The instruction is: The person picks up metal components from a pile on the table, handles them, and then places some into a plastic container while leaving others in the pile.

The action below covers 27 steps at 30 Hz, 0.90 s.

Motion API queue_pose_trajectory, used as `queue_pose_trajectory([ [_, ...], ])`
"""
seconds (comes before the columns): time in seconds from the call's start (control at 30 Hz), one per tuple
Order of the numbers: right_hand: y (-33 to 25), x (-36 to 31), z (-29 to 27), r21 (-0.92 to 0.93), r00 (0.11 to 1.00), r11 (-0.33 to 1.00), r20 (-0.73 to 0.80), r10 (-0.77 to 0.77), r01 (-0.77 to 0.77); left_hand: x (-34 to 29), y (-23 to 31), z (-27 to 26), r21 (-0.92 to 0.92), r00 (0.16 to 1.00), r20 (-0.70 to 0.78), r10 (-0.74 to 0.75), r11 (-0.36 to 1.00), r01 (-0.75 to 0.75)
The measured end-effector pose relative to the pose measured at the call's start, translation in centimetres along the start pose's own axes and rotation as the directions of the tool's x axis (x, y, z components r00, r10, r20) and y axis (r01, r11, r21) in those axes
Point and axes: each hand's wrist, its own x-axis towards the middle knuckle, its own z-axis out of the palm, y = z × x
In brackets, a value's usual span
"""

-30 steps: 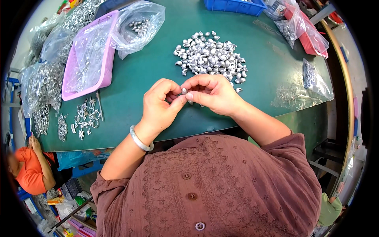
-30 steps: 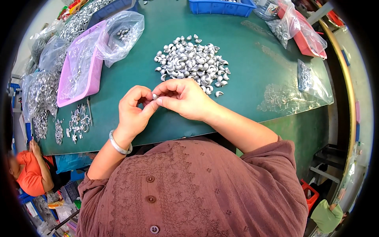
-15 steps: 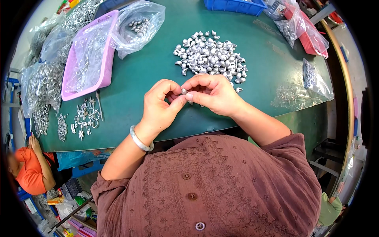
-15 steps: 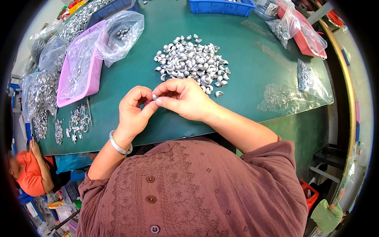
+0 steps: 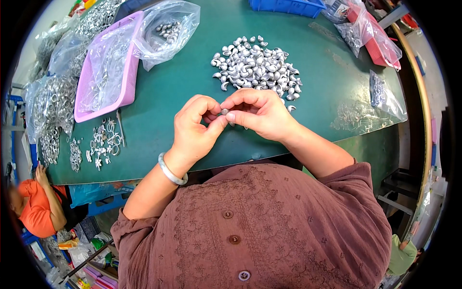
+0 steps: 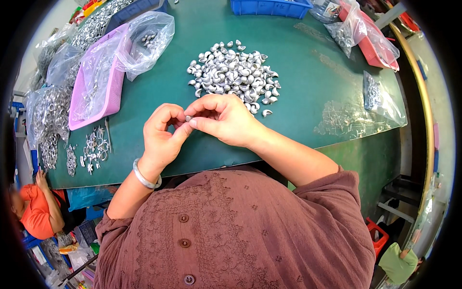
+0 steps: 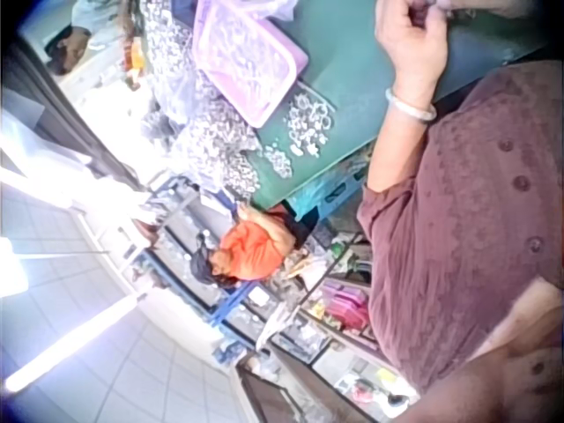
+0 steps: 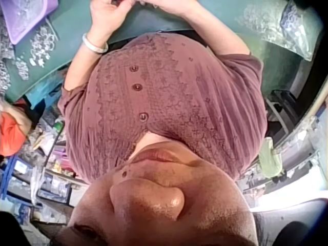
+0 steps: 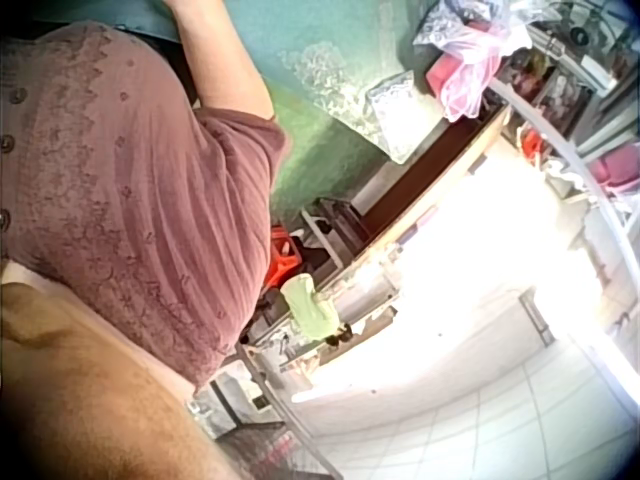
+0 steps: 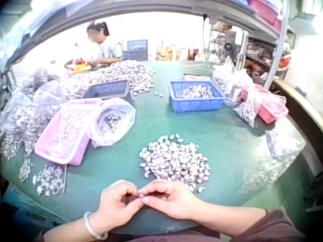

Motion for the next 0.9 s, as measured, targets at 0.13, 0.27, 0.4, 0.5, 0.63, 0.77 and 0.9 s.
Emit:
queue_pose_trajectory([
  [0.13,0.1,-0.1,0.0,-0.003,1.000,1.000,-0.001,-0.003,0.003,0.0,0.2,0.0,0.026,1.000,-0.013,0.013,1.000,-0.013],
  [0.27,0.2,-0.2,0.1,0.005,1.000,1.000,-0.012,-0.008,0.008,0.0,0.4,0.2,0.049,0.999,-0.024,0.022,0.999,-0.021],
  [0.4,-0.6,-0.1,-0.4,-0.057,0.993,0.992,-0.016,0.116,-0.116,0.2,0.6,0.4,0.088,0.999,-0.006,-0.038,0.995,0.038],
  [0.5,-0.7,1.3,-1.7,0.083,0.977,0.973,0.027,0.213,-0.214,0.2,0.3,0.0,0.144,0.997,0.015,-0.079,0.987,0.076],
  [0.63,-3.9,8.2,-6.5,-0.218,0.975,0.960,-0.179,0.134,-0.172,-0.3,-0.3,-1.0,0.185,0.989,-0.019,-0.144,0.972,0.145],
  [0.77,-8.1,14.3,-19.0,0.032,0.897,0.999,-0.441,-0.007,0.024,0.5,-0.4,0.5,0.195,0.992,0.058,-0.116,0.975,0.102],
  [0.9,-9.8,15.8,-17.0,-0.075,0.873,0.995,-0.487,0.015,-0.059,-0.2,-1.1,-0.5,0.274,0.991,0.033,-0.131,0.955,0.117],
])
